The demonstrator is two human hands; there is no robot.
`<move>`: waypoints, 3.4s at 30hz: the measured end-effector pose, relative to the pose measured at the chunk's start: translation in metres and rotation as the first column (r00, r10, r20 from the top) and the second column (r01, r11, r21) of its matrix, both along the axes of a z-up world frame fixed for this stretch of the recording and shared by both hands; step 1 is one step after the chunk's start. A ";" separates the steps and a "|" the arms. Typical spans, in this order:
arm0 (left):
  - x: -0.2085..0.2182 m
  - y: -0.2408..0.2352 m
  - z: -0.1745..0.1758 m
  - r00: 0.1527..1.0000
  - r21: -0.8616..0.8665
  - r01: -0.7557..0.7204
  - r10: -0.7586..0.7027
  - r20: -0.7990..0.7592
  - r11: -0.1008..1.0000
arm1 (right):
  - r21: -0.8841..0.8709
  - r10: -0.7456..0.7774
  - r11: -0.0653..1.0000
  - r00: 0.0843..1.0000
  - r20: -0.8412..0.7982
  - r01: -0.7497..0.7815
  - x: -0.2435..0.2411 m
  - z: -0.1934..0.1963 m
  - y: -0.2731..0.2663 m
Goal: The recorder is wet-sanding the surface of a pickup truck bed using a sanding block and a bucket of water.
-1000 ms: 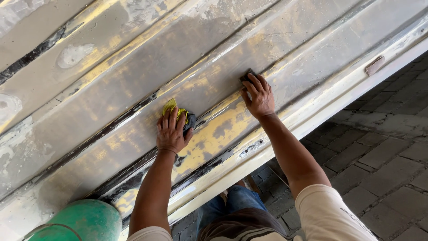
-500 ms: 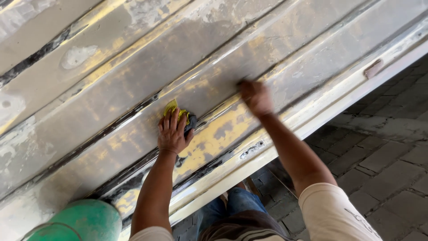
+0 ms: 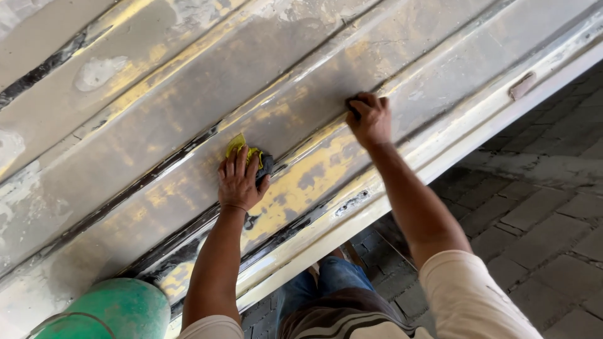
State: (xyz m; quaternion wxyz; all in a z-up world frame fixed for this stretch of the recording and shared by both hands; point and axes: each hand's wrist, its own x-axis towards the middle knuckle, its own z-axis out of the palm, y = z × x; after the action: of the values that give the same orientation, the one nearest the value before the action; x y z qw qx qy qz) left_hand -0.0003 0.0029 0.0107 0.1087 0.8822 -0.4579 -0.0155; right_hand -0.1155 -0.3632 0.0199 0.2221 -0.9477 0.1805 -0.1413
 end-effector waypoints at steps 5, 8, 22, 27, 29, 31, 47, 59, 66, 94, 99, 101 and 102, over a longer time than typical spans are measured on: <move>0.005 -0.003 0.001 1.000 -0.010 0.007 -0.007 0.012 1.000 | 0.038 0.204 0.977 0.972 0.113 -0.210 -0.004 0.004 0.108; 0.000 -0.005 -0.003 1.000 -0.018 0.013 -0.012 0.007 1.000 | 0.004 0.346 0.936 0.923 0.167 -0.352 -0.008 -0.006 0.078; 0.003 -0.005 -0.002 1.000 -0.022 0.010 -0.010 0.004 1.000 | -0.040 0.320 0.947 0.930 0.182 -0.318 0.000 -0.032 0.032; 0.001 -0.005 0.002 1.000 -0.038 0.017 -0.016 0.015 0.999 | 0.031 -0.244 0.970 0.957 0.157 0.242 0.023 -0.065 0.045; 0.004 -0.005 0.003 1.000 -0.030 0.016 -0.015 0.022 0.999 | 0.015 0.027 0.999 0.987 0.157 -0.029 0.025 -0.022 0.104; 0.002 -0.004 0.001 1.000 -0.023 0.019 -0.018 0.019 1.000 | -0.002 0.291 0.956 0.946 0.145 -0.294 0.023 -0.021 0.109; -0.001 -0.005 -0.007 1.000 0.028 -0.005 0.005 -0.001 1.000 | 0.223 0.248 0.949 0.965 -0.087 -0.224 0.094 -0.066 0.050; 0.001 -0.001 -0.004 1.000 0.017 0.000 0.000 0.019 1.000 | -0.029 0.313 0.950 0.938 0.149 -0.312 0.107 -0.046 0.061; 0.002 -0.007 0.000 1.000 0.039 -0.013 0.013 0.014 0.999 | -0.027 -0.125 0.990 0.940 0.316 0.141 0.120 -0.063 0.056; -0.002 -0.061 -0.041 0.709 -0.191 -0.693 0.705 -0.010 0.695 | -0.044 -0.219 0.974 0.974 0.054 0.221 0.012 -0.042 0.094; 0.005 -0.219 -0.014 0.926 -0.280 -0.338 0.265 -0.268 0.899 | -0.045 -0.314 0.948 0.949 -0.006 0.314 0.009 -0.054 0.096; 0.009 -0.255 -0.025 0.941 -0.242 -0.260 0.188 -0.282 0.935 | -0.006 -0.329 0.944 0.944 0.017 0.329 0.010 -0.054 0.094; 0.008 -0.271 -0.030 0.948 -0.208 -0.172 0.104 -0.300 0.963 | 0.031 -0.350 0.937 0.936 0.041 0.349 0.008 -0.053 0.095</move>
State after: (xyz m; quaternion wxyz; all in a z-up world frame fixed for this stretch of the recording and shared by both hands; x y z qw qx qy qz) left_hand 0.0076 -0.2681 -0.0191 0.2765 0.8820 -0.3728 -0.0818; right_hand -0.1078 -0.2680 -0.0327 0.2086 -0.8943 0.3425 -0.1984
